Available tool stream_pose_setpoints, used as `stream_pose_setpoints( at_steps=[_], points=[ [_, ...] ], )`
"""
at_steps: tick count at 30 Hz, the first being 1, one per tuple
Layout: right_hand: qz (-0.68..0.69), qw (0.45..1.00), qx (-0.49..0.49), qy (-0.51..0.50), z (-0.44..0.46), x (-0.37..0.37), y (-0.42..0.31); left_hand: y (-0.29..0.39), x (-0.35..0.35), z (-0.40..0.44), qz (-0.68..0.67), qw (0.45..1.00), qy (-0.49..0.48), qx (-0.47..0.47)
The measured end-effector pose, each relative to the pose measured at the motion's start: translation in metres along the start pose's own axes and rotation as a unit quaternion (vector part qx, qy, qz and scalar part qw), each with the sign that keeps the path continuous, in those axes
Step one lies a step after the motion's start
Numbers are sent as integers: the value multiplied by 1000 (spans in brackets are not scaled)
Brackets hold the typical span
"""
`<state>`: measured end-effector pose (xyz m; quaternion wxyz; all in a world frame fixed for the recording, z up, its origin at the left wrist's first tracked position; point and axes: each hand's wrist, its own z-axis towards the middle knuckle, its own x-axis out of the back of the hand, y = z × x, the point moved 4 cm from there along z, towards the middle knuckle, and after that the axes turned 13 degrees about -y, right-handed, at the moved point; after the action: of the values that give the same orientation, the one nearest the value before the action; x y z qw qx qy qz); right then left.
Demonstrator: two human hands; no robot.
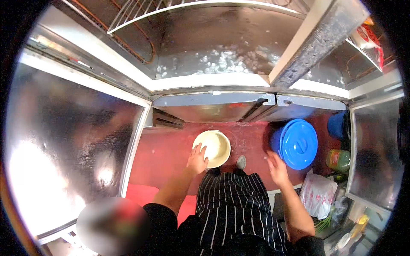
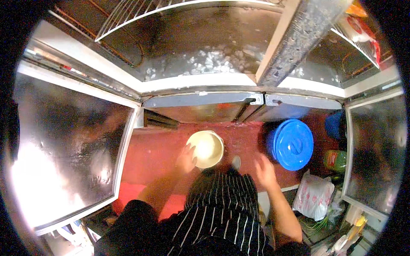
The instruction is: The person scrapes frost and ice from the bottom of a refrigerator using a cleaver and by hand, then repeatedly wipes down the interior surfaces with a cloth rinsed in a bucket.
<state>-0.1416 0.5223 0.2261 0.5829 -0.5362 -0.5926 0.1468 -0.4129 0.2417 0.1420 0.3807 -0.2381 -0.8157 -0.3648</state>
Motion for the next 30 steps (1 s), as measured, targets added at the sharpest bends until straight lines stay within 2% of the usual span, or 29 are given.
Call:
stream_pose_setpoints(
  at_steps=[1,2,3,4,5,7,8,10,12,14,16,18,19,21,22,25,27,28,30],
  points=[
    [-46,998,32,0,45,0,-51,-11,-7,-8,-34,998,-1,48],
    [-68,995,76,6,82,-5,-91,-17,-11,-17,-36,998,1,51],
    [-93,982,162,42,119,-14,-118,-25,-14,-26,-80,994,7,79],
    [-74,985,157,20,149,-18,-154,-34,-16,-33,-125,986,12,107],
    [-115,974,192,23,181,-29,-169,-35,-6,-41,-129,986,13,109],
    [-145,977,153,14,228,-45,-199,-41,15,-69,-265,923,-103,260],
    [-148,977,156,9,245,-54,-205,-64,-5,-78,-271,920,-101,263],
    [-224,968,113,30,273,-72,-207,-115,-73,-99,-88,983,-58,149],
    [-264,954,132,53,280,-88,-204,-141,-109,-123,-14,976,-132,174],
    [-252,923,286,52,280,-101,-196,-152,-122,-142,34,971,-176,157],
    [-255,919,299,31,262,-111,-199,-163,-147,-162,53,971,-192,134],
    [-225,909,349,-20,248,-112,-220,-183,-186,-170,70,980,-54,177],
    [-232,916,326,-18,253,-107,-234,-177,-170,-171,66,980,-53,180],
    [-179,929,323,38,283,-95,-266,-155,-125,-170,25,965,-191,179],
    [-158,931,321,69,304,-91,-274,-156,-122,-165,24,965,-191,179],
    [-182,924,327,76,352,-95,-293,-163,-126,-153,-12,961,-207,185],
    [-293,901,311,-75,366,-119,-296,-162,-130,-147,87,993,-51,61],
    [-291,902,309,-74,370,-122,-296,-160,-119,-143,89,993,-53,61],
    [-291,891,331,-111,373,-128,-299,-155,-99,-134,76,969,-216,99]
  ],
)
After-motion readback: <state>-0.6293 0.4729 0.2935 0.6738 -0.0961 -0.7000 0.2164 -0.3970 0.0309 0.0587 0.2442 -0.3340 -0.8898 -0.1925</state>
